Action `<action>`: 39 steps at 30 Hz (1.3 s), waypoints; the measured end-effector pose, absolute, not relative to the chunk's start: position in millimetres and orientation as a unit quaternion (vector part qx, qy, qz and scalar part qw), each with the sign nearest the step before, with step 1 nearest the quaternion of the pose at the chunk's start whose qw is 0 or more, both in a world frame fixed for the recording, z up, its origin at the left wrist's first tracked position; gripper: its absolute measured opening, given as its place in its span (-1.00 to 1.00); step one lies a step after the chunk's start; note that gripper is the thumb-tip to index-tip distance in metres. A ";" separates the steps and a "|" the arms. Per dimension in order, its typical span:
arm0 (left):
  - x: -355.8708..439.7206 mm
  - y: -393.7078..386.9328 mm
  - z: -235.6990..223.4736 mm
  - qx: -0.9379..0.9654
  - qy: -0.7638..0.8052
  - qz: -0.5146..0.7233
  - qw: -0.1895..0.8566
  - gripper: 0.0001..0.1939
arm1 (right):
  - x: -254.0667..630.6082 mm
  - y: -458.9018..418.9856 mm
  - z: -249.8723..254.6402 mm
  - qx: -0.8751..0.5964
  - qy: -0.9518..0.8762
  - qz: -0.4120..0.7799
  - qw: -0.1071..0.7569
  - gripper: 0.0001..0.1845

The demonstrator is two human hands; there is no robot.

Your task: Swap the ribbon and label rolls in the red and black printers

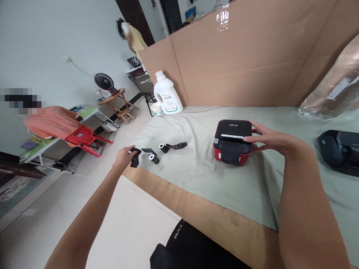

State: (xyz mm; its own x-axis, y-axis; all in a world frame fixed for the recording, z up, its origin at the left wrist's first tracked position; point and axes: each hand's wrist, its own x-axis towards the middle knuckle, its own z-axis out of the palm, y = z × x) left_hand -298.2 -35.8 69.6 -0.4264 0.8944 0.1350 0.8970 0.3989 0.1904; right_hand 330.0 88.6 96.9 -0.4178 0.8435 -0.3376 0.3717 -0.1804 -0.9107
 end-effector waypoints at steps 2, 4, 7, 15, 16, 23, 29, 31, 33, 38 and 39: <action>-297.7 -38.5 68.8 -0.525 -0.843 -0.113 0.016 -0.54 | 329.8 88.4 97.6 -0.501 -0.608 0.582 0.202 -0.17; -294.0 -37.9 68.4 -0.512 -0.850 -0.123 0.003 -0.54 | 329.5 88.6 97.7 -0.500 -0.609 0.582 0.202 -0.17; -280.6 -32.5 67.0 -0.492 -0.857 -0.150 -0.028 -0.54 | 329.0 89.1 97.4 -0.499 -0.610 0.581 0.203 -0.16; -244.8 -19.9 62.8 -0.506 -0.854 -0.122 -0.005 -0.61 | 329.7 88.6 96.8 -0.497 -0.606 0.587 0.203 -0.14; -242.7 -20.3 64.9 -0.505 -0.854 -0.123 0.007 -0.59 | 330.2 88.4 96.6 -0.495 -0.607 0.587 0.204 -0.14; -152.0 -5.3 96.6 -0.541 -0.764 -0.347 0.057 -0.64 | 331.6 85.6 98.3 -0.494 -0.606 0.590 0.201 -0.19; 18.6 57.4 101.1 -0.624 -0.594 -0.348 -0.369 -0.58 | 328.2 83.8 98.3 -0.499 -0.603 0.585 0.214 -0.12; 50.7 73.2 96.6 -0.572 -0.576 -0.304 -0.498 -0.43 | 327.5 82.0 98.2 -0.497 -0.600 0.587 0.221 -0.09; 64.2 80.6 90.6 -0.528 -0.568 -0.285 -0.564 -0.31 | 328.1 79.7 97.5 -0.488 -0.603 0.588 0.228 -0.08; 61.7 78.0 72.6 -0.456 -0.487 -0.347 -0.659 -0.23 | 334.7 79.4 88.5 -0.455 -0.607 0.606 0.237 -0.20; 61.5 77.0 69.7 -0.443 -0.473 -0.359 -0.671 -0.23 | 335.8 80.5 85.8 -0.457 -0.599 0.614 0.237 -0.22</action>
State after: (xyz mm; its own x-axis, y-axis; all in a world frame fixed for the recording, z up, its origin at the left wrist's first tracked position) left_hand 61.5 77.0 69.7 0.2941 0.9018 -0.3166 -0.0634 0.3490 0.9350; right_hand 335.8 80.5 85.8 -0.4706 0.8376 -0.2773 0.2565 -0.1709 -0.9513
